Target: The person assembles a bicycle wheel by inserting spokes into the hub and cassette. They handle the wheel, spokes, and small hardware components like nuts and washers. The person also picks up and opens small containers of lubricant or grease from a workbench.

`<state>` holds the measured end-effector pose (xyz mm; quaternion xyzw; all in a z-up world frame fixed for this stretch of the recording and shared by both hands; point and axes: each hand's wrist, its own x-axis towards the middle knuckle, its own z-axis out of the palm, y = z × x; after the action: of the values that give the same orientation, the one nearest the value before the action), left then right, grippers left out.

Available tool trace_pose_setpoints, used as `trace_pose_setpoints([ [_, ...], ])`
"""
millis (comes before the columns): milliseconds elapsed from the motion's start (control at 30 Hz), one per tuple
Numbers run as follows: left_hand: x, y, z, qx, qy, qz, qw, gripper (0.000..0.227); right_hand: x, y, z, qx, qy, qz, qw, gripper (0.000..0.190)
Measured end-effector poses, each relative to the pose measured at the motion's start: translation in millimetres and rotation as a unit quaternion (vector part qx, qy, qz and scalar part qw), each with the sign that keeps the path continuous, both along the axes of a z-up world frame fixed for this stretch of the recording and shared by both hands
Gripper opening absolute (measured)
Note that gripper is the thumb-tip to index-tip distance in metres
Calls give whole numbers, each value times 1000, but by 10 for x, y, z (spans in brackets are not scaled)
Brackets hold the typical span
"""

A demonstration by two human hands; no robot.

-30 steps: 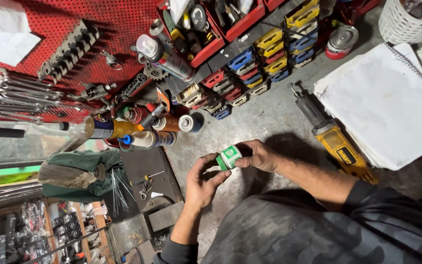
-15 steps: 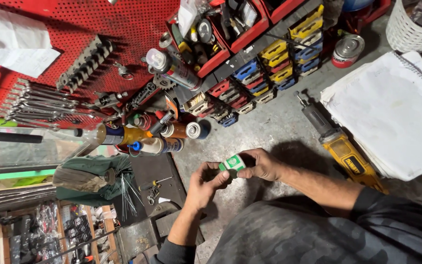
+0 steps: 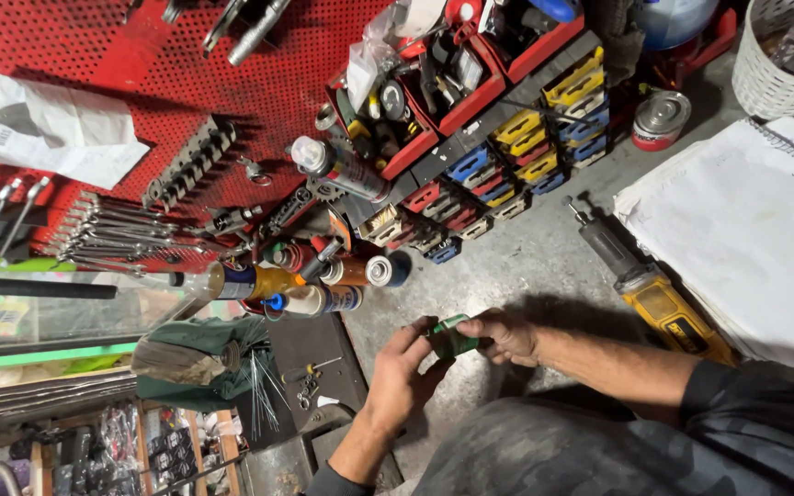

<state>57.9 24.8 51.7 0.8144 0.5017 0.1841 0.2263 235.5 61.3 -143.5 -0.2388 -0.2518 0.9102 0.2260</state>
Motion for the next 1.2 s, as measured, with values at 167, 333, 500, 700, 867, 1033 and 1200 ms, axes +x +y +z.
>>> trace_pose_setpoints([
  [167, 23, 89, 19, 41, 41, -80, 995, 39, 9, -27, -105, -119, -6, 51, 992, 46],
  [333, -89, 290, -238, -160, -42, 75, 983, 50, -127, -60, -534, -158, -55, 74, 983, 75],
  [500, -494, 789, -793, -188, 22, 253, 949, 49, 159, 11, -100, -60, -117, -25, 991, 68],
  [700, -924, 1491, -1608, -143, 312, 287, 894, 52, 292, 36, -90, -49, -140, -77, 986, 47],
  [867, -866, 1726, -1886, -102, 422, 251, 865, 37, 413, -59, -239, -39, -142, -79, 986, 47],
  [1033, -912, 1746, -2166, -90, 424, 304, 848, 45, 478, -3, -25, -109, -146, -138, 974, 37],
  [1200, -1134, 1602, -2427, -26, 328, 284, 901, 28, 350, -8, -452, -139, -120, -160, 970, 34],
])
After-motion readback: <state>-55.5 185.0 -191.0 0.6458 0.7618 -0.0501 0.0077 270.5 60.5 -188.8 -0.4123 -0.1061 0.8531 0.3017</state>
